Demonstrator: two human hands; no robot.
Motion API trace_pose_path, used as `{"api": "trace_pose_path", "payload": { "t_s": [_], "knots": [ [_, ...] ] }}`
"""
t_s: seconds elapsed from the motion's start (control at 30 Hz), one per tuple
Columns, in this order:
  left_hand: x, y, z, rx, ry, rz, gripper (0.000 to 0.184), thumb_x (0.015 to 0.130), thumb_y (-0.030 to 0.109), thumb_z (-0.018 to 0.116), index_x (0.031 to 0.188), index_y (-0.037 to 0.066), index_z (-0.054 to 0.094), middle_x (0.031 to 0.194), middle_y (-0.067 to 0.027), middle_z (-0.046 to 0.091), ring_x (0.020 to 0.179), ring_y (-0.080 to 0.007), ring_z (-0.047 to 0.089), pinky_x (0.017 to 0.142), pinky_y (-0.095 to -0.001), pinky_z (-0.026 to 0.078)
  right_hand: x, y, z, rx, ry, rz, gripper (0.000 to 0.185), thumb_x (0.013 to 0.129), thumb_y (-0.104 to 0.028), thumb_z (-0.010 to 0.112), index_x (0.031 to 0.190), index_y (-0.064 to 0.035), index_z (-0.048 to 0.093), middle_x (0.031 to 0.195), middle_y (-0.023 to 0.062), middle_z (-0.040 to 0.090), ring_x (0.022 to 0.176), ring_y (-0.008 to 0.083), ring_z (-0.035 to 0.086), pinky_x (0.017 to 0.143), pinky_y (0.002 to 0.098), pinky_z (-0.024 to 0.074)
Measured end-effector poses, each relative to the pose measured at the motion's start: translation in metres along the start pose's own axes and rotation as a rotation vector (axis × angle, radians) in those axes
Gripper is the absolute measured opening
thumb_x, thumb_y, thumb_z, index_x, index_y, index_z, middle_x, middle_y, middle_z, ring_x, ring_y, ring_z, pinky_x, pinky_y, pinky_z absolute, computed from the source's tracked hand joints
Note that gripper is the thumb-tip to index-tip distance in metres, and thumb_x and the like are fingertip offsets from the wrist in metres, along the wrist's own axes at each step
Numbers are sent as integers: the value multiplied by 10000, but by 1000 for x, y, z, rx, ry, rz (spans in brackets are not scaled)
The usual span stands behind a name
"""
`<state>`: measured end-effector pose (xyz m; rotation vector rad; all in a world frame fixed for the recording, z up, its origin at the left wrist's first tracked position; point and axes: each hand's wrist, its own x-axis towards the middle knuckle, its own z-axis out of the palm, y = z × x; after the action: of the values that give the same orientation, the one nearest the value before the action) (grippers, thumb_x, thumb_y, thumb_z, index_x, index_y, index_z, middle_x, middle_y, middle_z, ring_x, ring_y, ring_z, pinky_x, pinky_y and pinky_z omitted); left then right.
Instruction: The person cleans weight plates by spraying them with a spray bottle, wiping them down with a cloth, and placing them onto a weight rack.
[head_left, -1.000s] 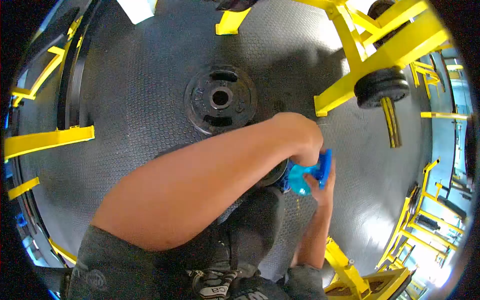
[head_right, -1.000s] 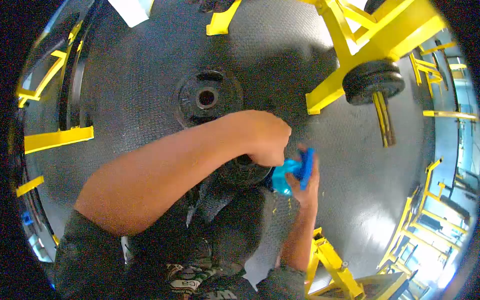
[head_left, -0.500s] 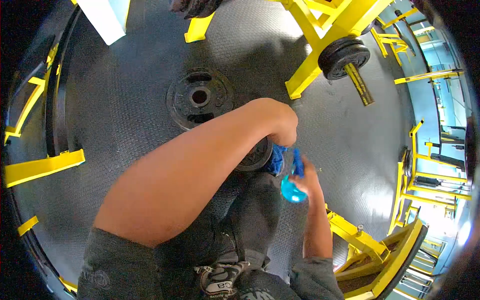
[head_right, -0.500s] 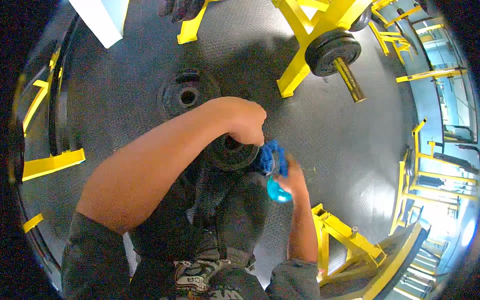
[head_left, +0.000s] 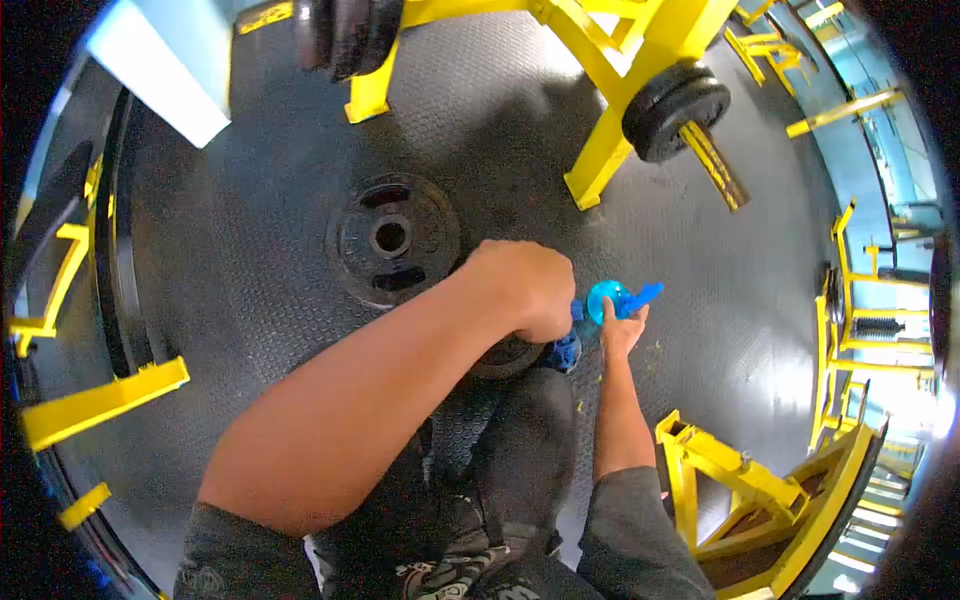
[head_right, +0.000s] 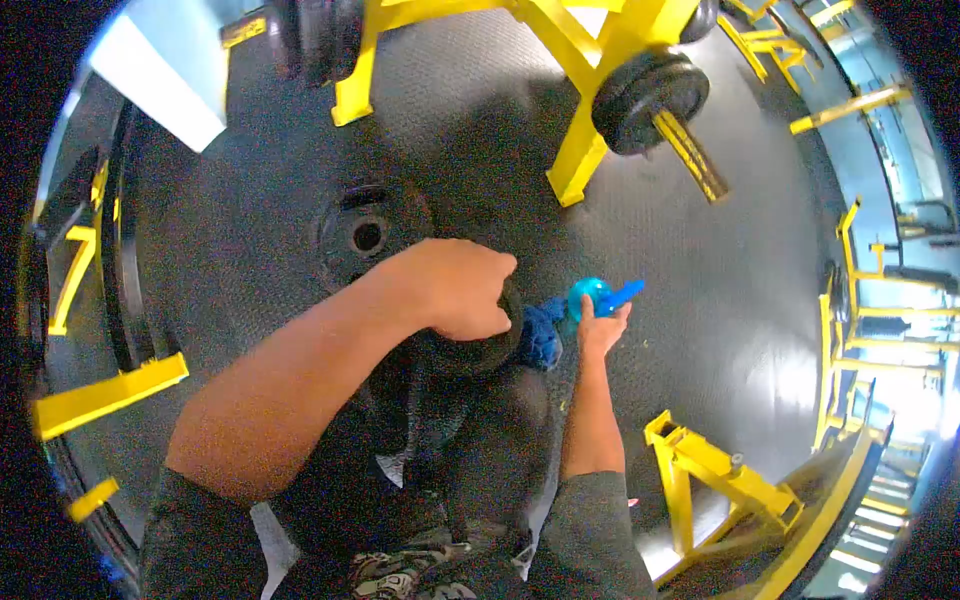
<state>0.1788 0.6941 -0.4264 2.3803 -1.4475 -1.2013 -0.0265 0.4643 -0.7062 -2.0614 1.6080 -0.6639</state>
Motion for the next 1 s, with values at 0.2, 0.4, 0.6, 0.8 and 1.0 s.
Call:
{"api": "trace_pose_path", "payload": {
  "t_s": [0.2,0.4,0.6,0.8,1.0],
  "knots": [
    [21,4,-7,28,-44,80,518,775,370,610,1129,-1,536,1047,-168,646,1016,-341,598,860,-438,485,-82,-27,-32,-265,-465,144,734,635,-301,798,1216,20,485,1138,270,559,1087,405,532,941,443,428],
    [38,3,-3,71,7,150,682,777,380,621,1303,-13,438,1125,-208,610,1057,-354,576,916,-418,458,-87,-9,17,-388,-531,-186,410,709,-162,660,1103,-86,577,1004,246,567,987,429,545,870,475,461],
    [19,2,-17,29,20,96,691,781,383,622,1306,-24,432,1141,-227,596,1067,-366,567,924,-410,453,-103,-96,-48,-20,-173,-241,358,733,-195,595,1051,-31,616,1079,193,604,1005,368,575,874,429,456],
    [9,7,-11,7,110,82,364,763,248,554,1044,25,615,1048,-189,649,996,-322,624,859,-433,491,-173,-145,33,184,-423,-451,459,771,-210,576,1203,-58,539,1278,198,495,1156,403,461,979,489,359],
    [-4,12,-18,3,99,81,350,745,213,565,1032,31,647,1053,-177,652,994,-312,631,857,-419,497,-165,-134,-7,11,-399,-1081,409,842,-290,561,1183,-64,567,1207,110,587,1063,296,578,840,403,468]
  ]
}}
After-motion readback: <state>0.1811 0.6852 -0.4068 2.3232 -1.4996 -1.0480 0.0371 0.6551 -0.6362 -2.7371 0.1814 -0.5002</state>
